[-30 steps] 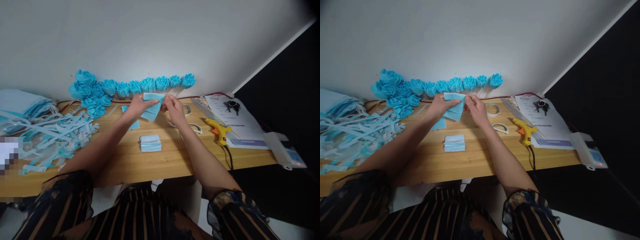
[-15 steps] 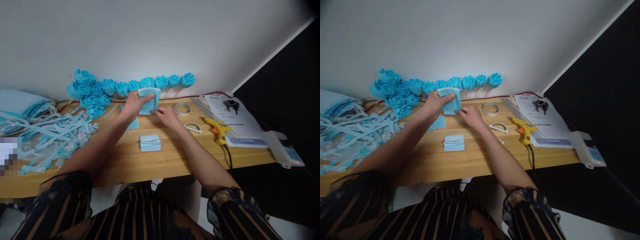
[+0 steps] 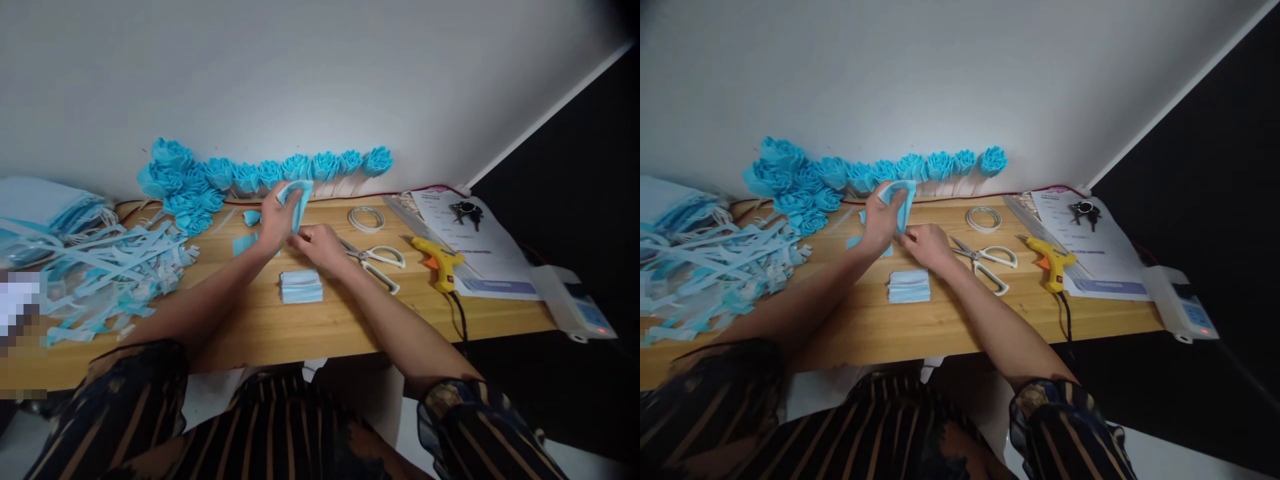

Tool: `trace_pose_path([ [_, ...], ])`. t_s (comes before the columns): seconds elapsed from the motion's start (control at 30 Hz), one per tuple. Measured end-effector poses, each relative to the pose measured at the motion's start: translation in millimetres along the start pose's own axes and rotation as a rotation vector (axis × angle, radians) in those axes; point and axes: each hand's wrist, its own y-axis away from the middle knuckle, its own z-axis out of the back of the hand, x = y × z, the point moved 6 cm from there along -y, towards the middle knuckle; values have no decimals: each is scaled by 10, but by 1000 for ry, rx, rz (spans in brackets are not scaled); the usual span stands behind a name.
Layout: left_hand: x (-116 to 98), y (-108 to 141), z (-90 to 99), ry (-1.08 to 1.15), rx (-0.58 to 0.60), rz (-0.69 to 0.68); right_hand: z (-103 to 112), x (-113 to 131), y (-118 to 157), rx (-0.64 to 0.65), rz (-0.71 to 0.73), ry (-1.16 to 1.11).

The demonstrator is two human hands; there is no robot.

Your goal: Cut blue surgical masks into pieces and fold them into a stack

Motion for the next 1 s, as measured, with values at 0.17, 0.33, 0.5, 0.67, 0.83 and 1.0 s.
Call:
trace_pose_path([
  [0.17,82,-13,34,16,-18,21,32,-80,-28,119,-3,-364],
  [0.33,98,56,-71,74,55,90,209,-119,-52,-84,-8,-385],
  [0.5,113,111,-142,76,87,125,325,-110,-52,-214,32,-393],
  [0.67,77,137,-165,61,117,99,494,-181,-62,-339,20,-477],
  [0.83,89,170,-238,100,218,188,641,-169,-14,-463,48,-370],
  [1.0,103,199,-266,181,290,294,709,-125,31,-540,86,-341],
])
